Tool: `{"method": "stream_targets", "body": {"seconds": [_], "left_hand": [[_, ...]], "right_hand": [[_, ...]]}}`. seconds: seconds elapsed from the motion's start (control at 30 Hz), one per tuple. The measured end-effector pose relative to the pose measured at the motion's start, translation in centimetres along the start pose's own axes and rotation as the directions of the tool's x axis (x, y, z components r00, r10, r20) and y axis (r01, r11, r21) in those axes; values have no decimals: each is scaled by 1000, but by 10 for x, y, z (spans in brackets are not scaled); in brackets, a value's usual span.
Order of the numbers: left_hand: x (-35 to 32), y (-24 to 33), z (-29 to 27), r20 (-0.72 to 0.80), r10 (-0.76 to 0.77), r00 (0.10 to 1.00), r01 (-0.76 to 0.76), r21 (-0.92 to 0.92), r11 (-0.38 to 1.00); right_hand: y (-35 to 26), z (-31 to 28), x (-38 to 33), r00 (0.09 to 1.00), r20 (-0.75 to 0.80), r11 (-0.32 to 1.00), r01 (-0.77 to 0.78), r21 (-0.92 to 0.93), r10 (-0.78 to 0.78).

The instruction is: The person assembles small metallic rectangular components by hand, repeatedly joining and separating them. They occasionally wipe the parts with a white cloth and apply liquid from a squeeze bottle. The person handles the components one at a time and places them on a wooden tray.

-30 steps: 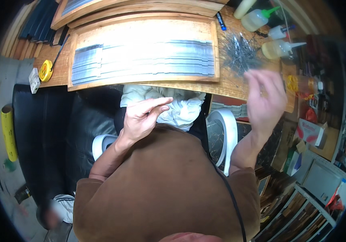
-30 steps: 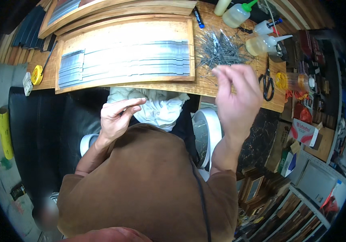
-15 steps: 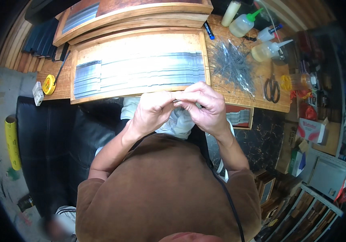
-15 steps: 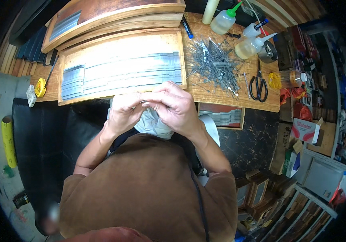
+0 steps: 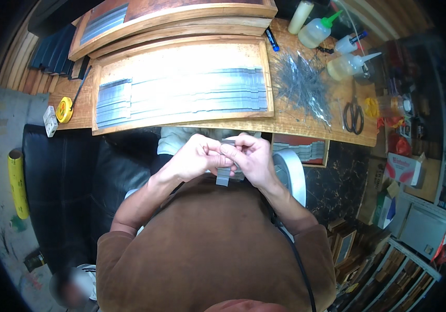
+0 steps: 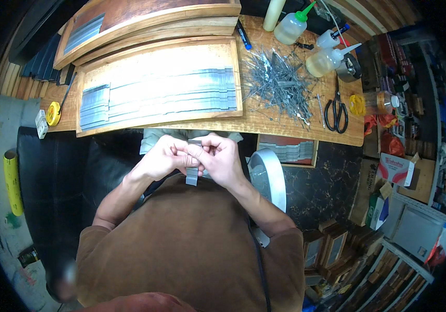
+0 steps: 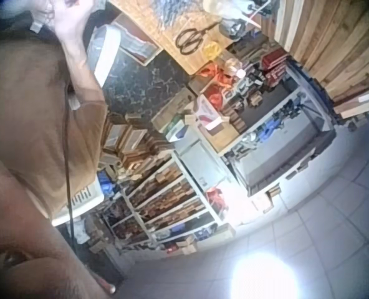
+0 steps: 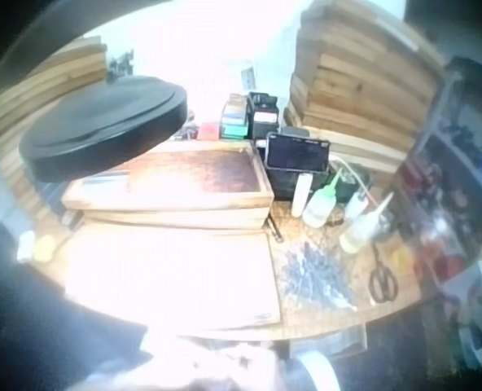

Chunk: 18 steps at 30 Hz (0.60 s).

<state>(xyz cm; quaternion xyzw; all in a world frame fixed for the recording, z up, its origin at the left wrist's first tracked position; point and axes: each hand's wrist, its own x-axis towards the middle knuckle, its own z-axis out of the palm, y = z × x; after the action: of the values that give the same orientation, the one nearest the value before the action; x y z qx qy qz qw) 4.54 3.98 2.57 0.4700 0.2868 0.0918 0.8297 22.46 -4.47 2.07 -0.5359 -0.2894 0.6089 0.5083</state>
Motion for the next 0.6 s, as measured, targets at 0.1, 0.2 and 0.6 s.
{"method": "stream_targets", "body": {"seconds": [0.1, 0.2, 0.6], "left_hand": [[16, -26, -20, -57, -46, 997, 36, -160, 986], [20, -32, -22, -89, -47, 995, 33, -152, 988], [-28, -51, -3, -305, 577, 758, -277, 651, 707]], "right_hand": [[20, -2, 21, 986, 31, 961, -169, 219, 166], [31, -3, 30, 983, 42, 947, -183, 265, 178], [10, 30, 10, 851, 161, 785, 524, -330, -501]]}}
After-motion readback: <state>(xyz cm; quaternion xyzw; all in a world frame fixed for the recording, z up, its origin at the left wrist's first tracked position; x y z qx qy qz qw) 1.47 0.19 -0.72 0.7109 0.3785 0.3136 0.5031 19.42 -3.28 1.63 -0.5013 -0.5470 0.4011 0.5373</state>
